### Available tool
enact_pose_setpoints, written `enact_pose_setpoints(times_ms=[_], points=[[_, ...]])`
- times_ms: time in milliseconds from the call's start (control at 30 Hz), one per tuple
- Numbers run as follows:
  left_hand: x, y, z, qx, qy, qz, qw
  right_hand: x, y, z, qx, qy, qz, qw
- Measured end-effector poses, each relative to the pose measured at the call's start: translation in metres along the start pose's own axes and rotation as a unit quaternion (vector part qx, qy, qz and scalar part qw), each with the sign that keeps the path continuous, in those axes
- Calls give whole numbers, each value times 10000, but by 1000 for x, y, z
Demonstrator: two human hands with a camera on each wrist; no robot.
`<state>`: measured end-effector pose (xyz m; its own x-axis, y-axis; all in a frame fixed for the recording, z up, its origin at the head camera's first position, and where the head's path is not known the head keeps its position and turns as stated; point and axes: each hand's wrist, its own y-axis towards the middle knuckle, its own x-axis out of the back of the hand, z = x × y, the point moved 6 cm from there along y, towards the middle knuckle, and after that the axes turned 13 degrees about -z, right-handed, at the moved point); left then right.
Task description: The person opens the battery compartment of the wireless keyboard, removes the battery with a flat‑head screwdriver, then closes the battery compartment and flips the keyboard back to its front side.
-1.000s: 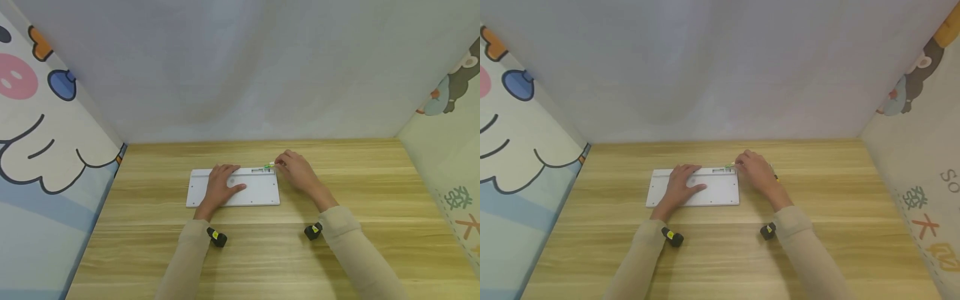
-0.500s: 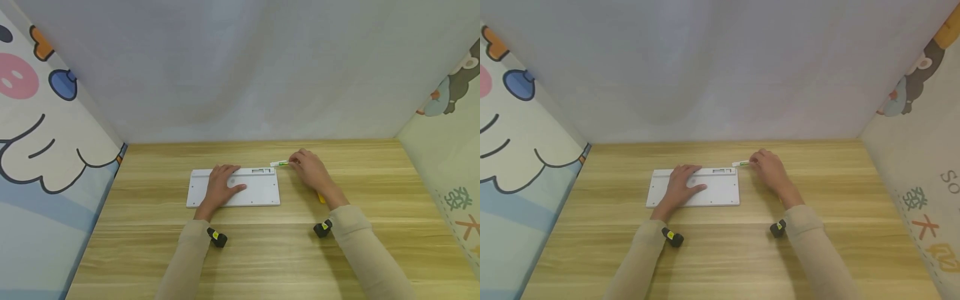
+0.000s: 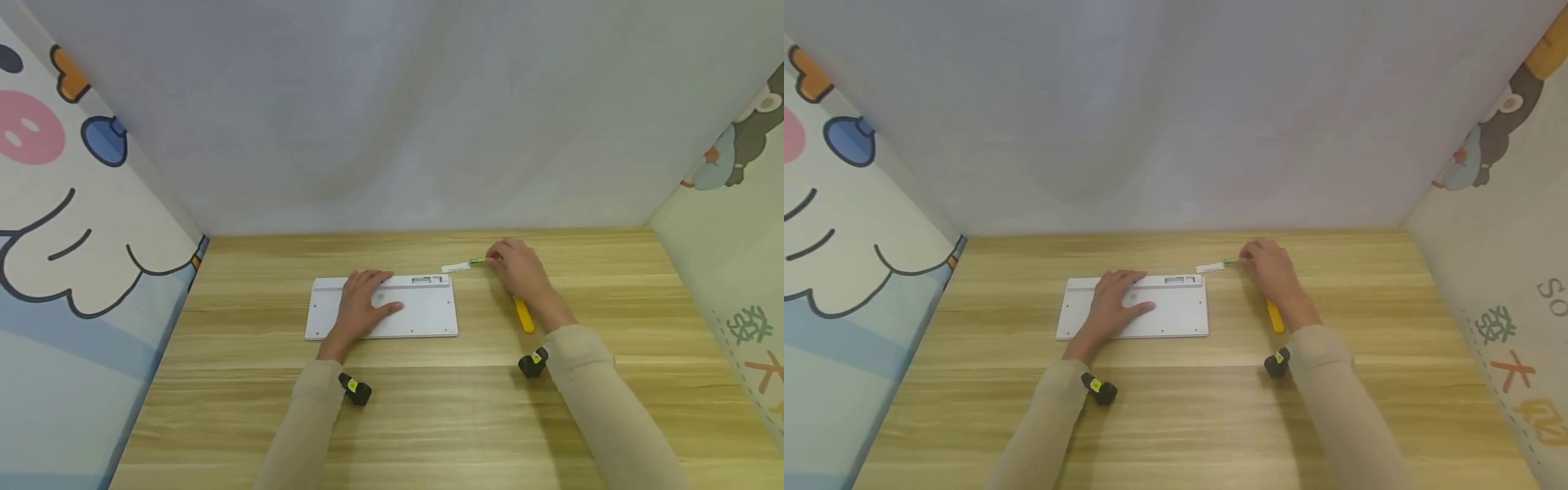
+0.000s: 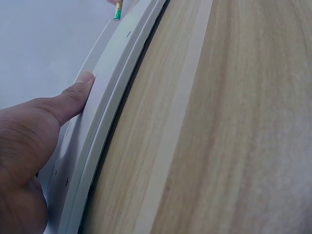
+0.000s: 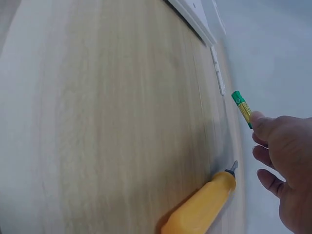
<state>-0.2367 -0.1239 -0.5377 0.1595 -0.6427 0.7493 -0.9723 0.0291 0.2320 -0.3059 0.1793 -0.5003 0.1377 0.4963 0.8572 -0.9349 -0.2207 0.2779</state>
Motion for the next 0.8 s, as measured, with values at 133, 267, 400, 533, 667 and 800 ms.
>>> enact_pose_setpoints(times_ms=[133,267,400,533,667,800], points=[[-1,-1,-1,-36,10,-2,10000,-3,0,-6,31,-200,84,9998],[0,-1,-1,-24,17,-8,10000,-4,1,-8,151,-414,168,9989],[0,-2,-1,-4,6,-14,10000,-3,2,-5,289,-594,265,9975],[0,-1,0,15,19,20,10000,-5,2,-5,362,-757,371,9958],[0,-1,-1,2,45,32,10000,-6,2,-6,376,-804,403,9952],[2,-1,-2,-20,55,7,10000,-6,2,-6,353,-732,400,9959]])
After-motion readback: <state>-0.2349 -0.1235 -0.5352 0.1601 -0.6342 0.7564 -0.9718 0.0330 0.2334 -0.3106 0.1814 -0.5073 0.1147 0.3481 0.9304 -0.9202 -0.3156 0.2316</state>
